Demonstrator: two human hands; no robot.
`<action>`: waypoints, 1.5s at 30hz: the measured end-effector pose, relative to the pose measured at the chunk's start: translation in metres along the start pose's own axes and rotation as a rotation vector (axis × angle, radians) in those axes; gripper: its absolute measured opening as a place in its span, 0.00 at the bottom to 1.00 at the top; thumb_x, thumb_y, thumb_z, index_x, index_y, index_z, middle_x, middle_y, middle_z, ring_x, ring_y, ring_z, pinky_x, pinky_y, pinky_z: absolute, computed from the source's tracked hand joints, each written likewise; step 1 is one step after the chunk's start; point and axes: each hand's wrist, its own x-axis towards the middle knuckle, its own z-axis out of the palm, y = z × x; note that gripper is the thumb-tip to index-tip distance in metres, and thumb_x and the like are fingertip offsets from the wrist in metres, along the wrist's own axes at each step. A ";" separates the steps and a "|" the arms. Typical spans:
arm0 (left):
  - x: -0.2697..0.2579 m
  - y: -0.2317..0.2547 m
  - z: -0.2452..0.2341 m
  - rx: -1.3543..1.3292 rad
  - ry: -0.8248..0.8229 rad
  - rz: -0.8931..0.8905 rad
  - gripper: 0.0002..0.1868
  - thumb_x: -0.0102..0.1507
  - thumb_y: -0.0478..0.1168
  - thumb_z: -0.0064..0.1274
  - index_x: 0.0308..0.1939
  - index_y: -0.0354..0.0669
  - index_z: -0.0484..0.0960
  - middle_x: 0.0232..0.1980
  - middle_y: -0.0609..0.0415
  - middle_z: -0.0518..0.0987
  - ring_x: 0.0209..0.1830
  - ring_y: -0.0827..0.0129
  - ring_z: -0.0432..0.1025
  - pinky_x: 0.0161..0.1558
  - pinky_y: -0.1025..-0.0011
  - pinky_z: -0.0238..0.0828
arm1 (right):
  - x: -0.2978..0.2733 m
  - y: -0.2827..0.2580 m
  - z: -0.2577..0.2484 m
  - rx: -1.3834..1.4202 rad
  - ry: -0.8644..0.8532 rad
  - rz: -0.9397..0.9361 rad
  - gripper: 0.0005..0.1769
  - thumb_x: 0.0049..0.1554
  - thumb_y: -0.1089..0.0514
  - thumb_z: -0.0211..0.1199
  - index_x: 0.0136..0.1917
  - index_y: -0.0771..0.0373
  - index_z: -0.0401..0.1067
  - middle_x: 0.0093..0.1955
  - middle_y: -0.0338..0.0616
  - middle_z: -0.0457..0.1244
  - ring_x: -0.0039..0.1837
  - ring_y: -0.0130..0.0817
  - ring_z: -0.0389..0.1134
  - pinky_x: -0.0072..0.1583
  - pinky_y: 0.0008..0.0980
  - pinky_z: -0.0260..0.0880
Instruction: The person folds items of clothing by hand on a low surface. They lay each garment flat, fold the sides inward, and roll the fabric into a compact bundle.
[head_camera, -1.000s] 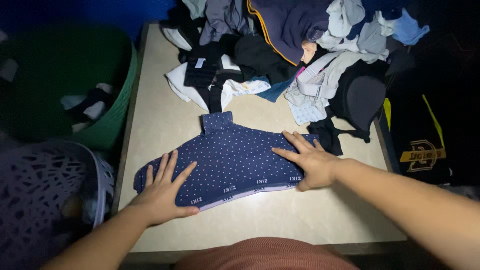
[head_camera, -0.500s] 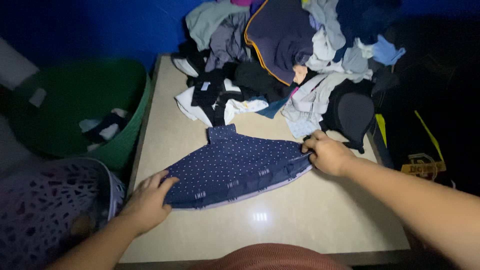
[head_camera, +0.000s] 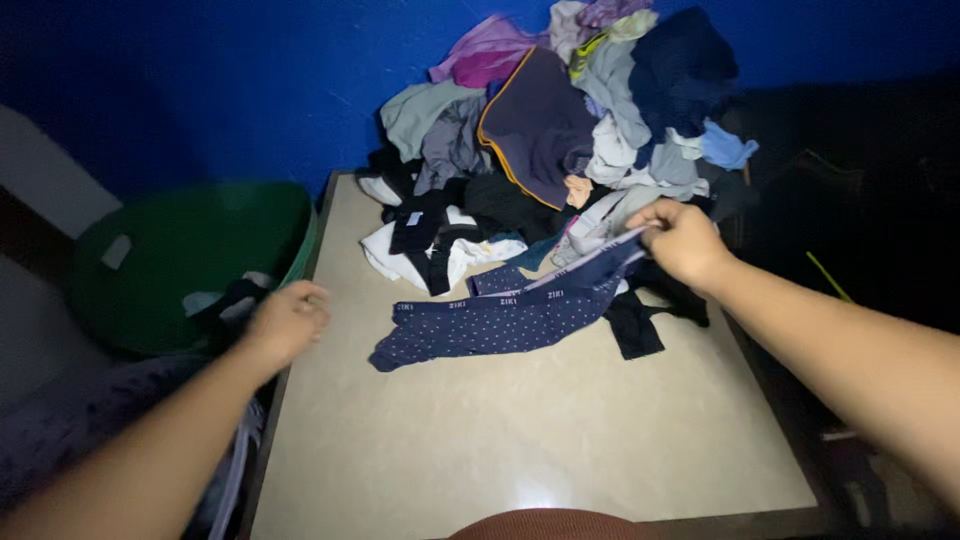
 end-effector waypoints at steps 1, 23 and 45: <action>-0.003 0.005 0.013 0.121 -0.020 0.013 0.16 0.62 0.32 0.52 0.54 0.45 0.82 0.37 0.48 0.85 0.33 0.60 0.78 0.37 0.62 0.76 | -0.003 -0.005 -0.001 0.038 -0.013 0.031 0.13 0.55 0.70 0.56 0.52 0.66 0.77 0.46 0.44 0.70 0.45 0.27 0.68 0.49 0.27 0.68; -0.005 0.077 0.130 0.360 -0.253 0.014 0.39 0.60 0.34 0.57 0.76 0.51 0.64 0.67 0.43 0.76 0.63 0.54 0.75 0.65 0.62 0.71 | -0.068 -0.023 -0.044 0.247 -0.208 0.377 0.13 0.56 0.71 0.53 0.49 0.64 0.77 0.39 0.39 0.67 0.37 0.24 0.64 0.40 0.26 0.63; 0.037 0.069 0.095 0.413 0.128 0.059 0.11 0.59 0.41 0.65 0.44 0.44 0.86 0.45 0.44 0.84 0.46 0.48 0.78 0.51 0.55 0.75 | -0.016 0.004 -0.047 0.264 0.081 0.360 0.12 0.61 0.72 0.48 0.51 0.66 0.72 0.39 0.47 0.68 0.34 0.30 0.70 0.38 0.29 0.74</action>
